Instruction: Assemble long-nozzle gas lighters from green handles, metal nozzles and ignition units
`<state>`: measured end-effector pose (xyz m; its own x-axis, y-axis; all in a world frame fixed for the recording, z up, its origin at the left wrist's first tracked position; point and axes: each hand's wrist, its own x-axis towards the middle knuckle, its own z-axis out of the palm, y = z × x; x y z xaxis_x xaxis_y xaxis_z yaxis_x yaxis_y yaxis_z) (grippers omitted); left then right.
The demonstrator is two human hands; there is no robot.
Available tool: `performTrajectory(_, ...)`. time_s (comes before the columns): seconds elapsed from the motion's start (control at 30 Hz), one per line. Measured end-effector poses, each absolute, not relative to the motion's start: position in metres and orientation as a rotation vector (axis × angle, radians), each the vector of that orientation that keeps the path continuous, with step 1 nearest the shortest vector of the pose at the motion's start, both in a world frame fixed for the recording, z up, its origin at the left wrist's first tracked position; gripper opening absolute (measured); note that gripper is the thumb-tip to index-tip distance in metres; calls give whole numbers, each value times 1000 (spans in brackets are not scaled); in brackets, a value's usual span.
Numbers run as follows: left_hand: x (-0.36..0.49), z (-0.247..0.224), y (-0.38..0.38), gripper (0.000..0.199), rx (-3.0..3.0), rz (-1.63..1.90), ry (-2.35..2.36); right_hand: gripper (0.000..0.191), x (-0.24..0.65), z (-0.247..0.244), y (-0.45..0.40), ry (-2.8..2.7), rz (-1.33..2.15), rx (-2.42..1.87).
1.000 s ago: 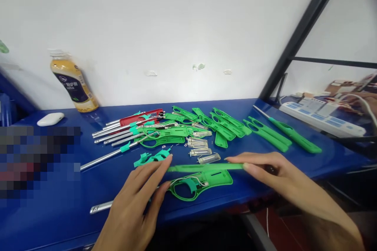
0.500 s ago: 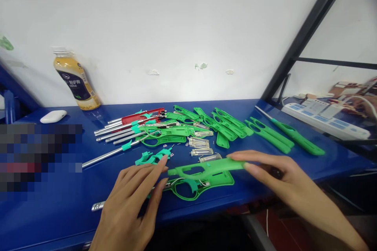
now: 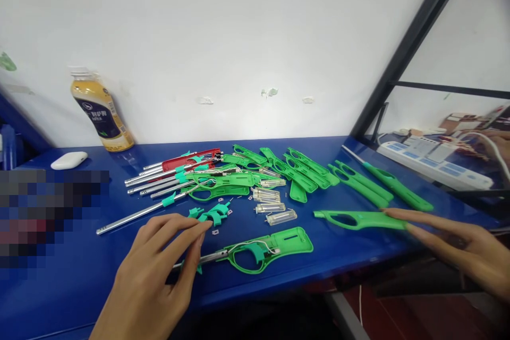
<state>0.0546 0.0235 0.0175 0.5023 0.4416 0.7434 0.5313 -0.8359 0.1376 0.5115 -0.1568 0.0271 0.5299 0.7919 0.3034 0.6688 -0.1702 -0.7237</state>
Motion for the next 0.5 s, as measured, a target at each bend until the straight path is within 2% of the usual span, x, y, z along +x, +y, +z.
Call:
performTrajectory(0.1,56,19,21,19,-2649,-1227,-846,41,522,18,-146,-1321,405,-2034)
performTrajectory(0.2,57,27,22,18,-2670,-1191,-816,48,517,17,-138,-1335,214,-2093)
performTrajectory(0.3,57,35,31,18,-2734,-1094,-784,43,489,28,-128,-1409,-68,-2070)
performTrajectory(0.37,56,36,39,23,-2812,-920,-816,38,462,39,-115,-1597,-181,-1908)
performTrajectory(0.5,56,27,55,29,-2873,-634,-898,28,414,51,-78,-1994,-156,-1682)
